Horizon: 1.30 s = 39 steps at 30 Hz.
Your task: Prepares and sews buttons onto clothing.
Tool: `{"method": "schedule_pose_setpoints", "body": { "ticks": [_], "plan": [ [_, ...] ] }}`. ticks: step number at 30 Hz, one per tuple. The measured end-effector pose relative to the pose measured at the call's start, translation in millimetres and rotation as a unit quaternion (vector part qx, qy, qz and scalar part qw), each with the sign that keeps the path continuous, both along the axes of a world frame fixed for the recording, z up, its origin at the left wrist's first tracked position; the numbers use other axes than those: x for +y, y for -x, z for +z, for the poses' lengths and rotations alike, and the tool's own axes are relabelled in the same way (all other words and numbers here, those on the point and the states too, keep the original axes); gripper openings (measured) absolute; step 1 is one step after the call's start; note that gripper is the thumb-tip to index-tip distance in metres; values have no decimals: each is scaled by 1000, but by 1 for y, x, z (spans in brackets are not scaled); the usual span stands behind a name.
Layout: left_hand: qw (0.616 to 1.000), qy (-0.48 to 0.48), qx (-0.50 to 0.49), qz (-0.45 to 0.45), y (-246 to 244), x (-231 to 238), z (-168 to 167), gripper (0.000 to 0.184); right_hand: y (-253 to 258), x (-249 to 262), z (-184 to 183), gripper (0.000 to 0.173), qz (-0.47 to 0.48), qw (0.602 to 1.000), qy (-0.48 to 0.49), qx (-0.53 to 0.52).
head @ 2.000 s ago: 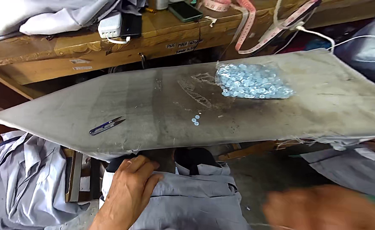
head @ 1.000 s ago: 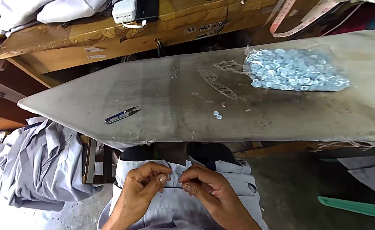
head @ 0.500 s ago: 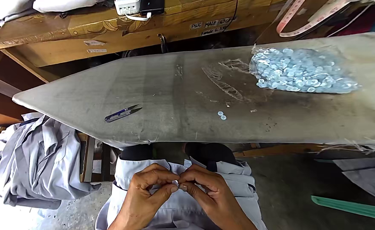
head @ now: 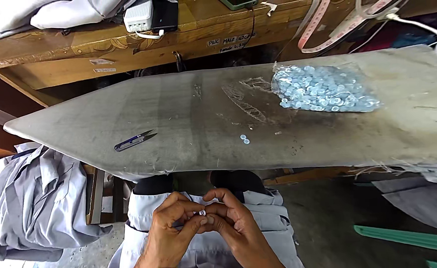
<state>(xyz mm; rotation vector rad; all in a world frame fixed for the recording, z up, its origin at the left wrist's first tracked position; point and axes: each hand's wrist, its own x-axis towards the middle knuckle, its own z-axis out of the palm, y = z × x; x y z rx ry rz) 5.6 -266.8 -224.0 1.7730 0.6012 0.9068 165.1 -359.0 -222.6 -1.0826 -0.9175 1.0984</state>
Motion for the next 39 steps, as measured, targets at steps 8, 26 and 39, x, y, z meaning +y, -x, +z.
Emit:
{"method": "schedule_pose_setpoints", "body": {
  "ticks": [8,26,39],
  "plan": [
    [996,-76,23,32,-4,-1,-6,13,-1,-1,7,36,-7,999,-2,33],
    [989,-145,15,12,2,1,1,10,-28,3,17,18,-53,944,-128,-299],
    [986,-164,14,13,5,-2,9,11,-32,7,42,15,-38,783,-219,-582]
  ]
}}
